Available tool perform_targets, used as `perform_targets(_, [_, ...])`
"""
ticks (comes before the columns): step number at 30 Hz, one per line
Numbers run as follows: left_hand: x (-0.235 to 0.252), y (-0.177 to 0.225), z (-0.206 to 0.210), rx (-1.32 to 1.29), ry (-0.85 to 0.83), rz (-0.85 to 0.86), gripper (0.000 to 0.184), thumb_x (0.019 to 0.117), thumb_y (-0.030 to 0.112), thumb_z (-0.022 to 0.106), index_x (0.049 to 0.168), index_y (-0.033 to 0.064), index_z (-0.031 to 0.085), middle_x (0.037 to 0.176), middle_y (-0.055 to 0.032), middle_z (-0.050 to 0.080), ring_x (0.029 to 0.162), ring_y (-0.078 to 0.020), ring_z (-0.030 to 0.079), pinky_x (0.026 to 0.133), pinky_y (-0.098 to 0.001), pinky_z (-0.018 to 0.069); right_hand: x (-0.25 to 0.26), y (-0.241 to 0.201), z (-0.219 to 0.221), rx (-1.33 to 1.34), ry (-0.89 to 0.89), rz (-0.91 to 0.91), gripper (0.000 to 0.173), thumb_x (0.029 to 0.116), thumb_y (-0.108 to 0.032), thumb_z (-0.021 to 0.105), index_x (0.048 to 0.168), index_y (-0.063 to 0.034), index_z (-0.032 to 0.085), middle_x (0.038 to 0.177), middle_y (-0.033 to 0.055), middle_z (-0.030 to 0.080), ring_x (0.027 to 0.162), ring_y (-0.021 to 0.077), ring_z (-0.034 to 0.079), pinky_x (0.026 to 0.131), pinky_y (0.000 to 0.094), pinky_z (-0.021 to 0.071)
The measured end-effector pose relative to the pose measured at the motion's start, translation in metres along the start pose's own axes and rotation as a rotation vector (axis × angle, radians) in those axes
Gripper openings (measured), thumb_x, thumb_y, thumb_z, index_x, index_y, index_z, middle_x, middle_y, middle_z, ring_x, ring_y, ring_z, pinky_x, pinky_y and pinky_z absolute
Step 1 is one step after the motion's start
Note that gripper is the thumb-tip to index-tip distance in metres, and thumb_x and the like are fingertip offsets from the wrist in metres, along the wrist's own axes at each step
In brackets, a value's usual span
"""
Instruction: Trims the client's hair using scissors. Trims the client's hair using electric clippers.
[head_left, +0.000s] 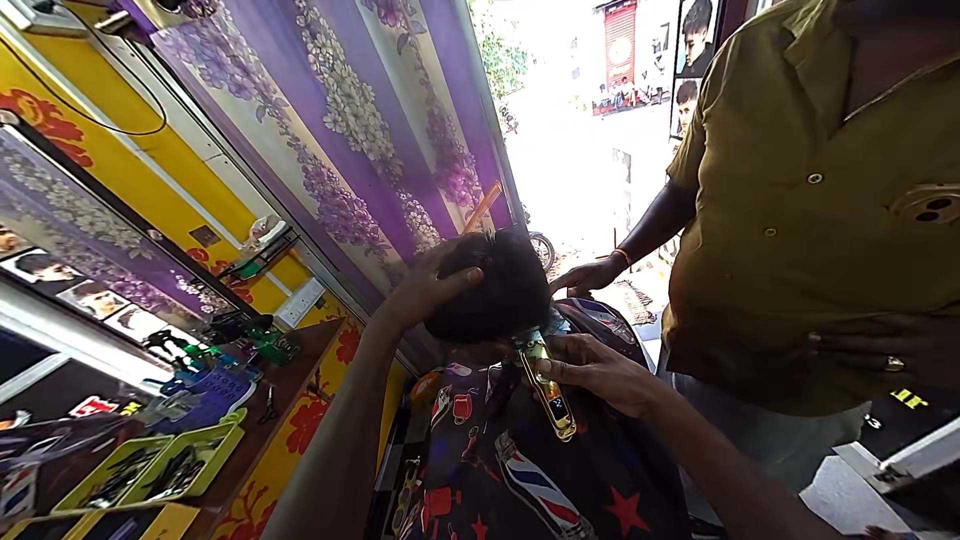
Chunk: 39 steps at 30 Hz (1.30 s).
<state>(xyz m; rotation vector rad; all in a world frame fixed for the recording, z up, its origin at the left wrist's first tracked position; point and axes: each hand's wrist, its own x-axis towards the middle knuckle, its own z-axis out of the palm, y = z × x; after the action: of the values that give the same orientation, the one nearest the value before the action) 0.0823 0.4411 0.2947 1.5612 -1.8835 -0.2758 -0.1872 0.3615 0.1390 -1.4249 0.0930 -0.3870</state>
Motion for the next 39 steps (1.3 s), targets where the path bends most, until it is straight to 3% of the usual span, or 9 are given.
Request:
perform_targets(12, [-0.002,-0.002,0.001,0.03,0.006,-0.013,0.089,0.0839,0.078,0.056,0.149,0.0177,0.052,0.145,-0.0043,0.057,0.136,-0.0155,0.051,0.115,-0.044,0.0403,-0.005,-0.009,0.011,0.114,-0.025,-0.01,0.031,0.0997,-0.03,0.066,0.114,-0.0036,0.067,0.103,0.0113,0.072,0.091,0.0164,0.071,0.082,0.0304,0.0589])
perform_targets(21, [-0.002,-0.002,0.001,0.018,0.005,0.005,0.091,0.0832,0.079,0.056,0.148,0.0153,0.053,0.144,-0.0064,0.057,0.135,-0.0161,0.052,0.114,-0.0421,0.0411,-0.008,-0.02,0.016,0.129,-0.009,0.015,0.025,0.1012,-0.025,0.063,0.11,-0.0029,0.068,0.1,0.0109,0.074,0.088,0.0153,0.073,0.079,0.0279,0.0605])
perform_targets(24, [-0.002,-0.002,0.001,0.008,0.008,-0.006,0.09,0.0824,0.079,0.057,0.148,0.0169,0.053,0.145,-0.0059,0.057,0.135,-0.0157,0.052,0.113,-0.0425,0.0419,-0.007,-0.018,0.014,0.129,-0.024,0.018,0.028,0.1006,-0.029,0.064,0.11,-0.0035,0.069,0.1,0.0116,0.073,0.087,0.0156,0.072,0.077,0.028,0.0598])
perform_targets(28, [-0.003,0.0,0.001,0.018,0.007,-0.007,0.088,0.0833,0.078,0.057,0.148,0.0179,0.053,0.146,-0.005,0.056,0.136,-0.0157,0.051,0.115,-0.0424,0.0407,-0.007,-0.012,0.011,0.128,-0.019,0.044,0.029,0.0997,-0.03,0.066,0.11,-0.004,0.07,0.099,0.0111,0.074,0.087,0.0157,0.072,0.078,0.0292,0.0602])
perform_targets(33, [-0.002,0.0,0.001,0.016,0.005,-0.015,0.089,0.0825,0.079,0.057,0.148,0.0188,0.053,0.146,-0.0049,0.056,0.136,-0.0162,0.051,0.114,-0.0432,0.041,-0.014,-0.002,0.007,0.104,-0.126,-0.116,0.036,0.0991,-0.035,0.067,0.117,-0.0036,0.067,0.105,0.0114,0.072,0.095,0.0182,0.071,0.087,0.0341,0.0589])
perform_targets(35, [-0.003,0.001,0.001,0.013,0.002,-0.01,0.089,0.0832,0.078,0.057,0.149,0.0177,0.053,0.146,-0.005,0.056,0.137,-0.0161,0.05,0.115,-0.0429,0.0402,-0.026,0.016,0.004,0.24,-0.241,-0.242,0.04,0.0997,-0.038,0.065,0.124,-0.0057,0.066,0.111,0.0128,0.071,0.097,0.0211,0.071,0.086,0.0377,0.0599])
perform_targets(37, [-0.002,0.002,0.001,0.027,-0.001,0.008,0.087,0.0851,0.076,0.057,0.148,0.0157,0.053,0.145,-0.0053,0.057,0.137,-0.0154,0.05,0.116,-0.0422,0.0396,-0.045,0.042,0.015,0.576,-0.291,-0.368,0.045,0.0979,-0.041,0.066,0.132,-0.0114,0.065,0.117,0.0106,0.071,0.097,0.0204,0.072,0.082,0.0355,0.0617])
perform_targets(39, [-0.001,0.004,0.001,0.032,-0.006,0.009,0.087,0.0859,0.075,0.056,0.148,0.0154,0.053,0.146,-0.0055,0.057,0.137,-0.0158,0.05,0.116,-0.043,0.0392,-0.058,0.062,0.038,0.968,-0.281,-0.408,0.05,0.0949,-0.043,0.067,0.132,-0.0097,0.062,0.111,0.0093,0.069,0.09,0.0194,0.07,0.075,0.0322,0.0589])
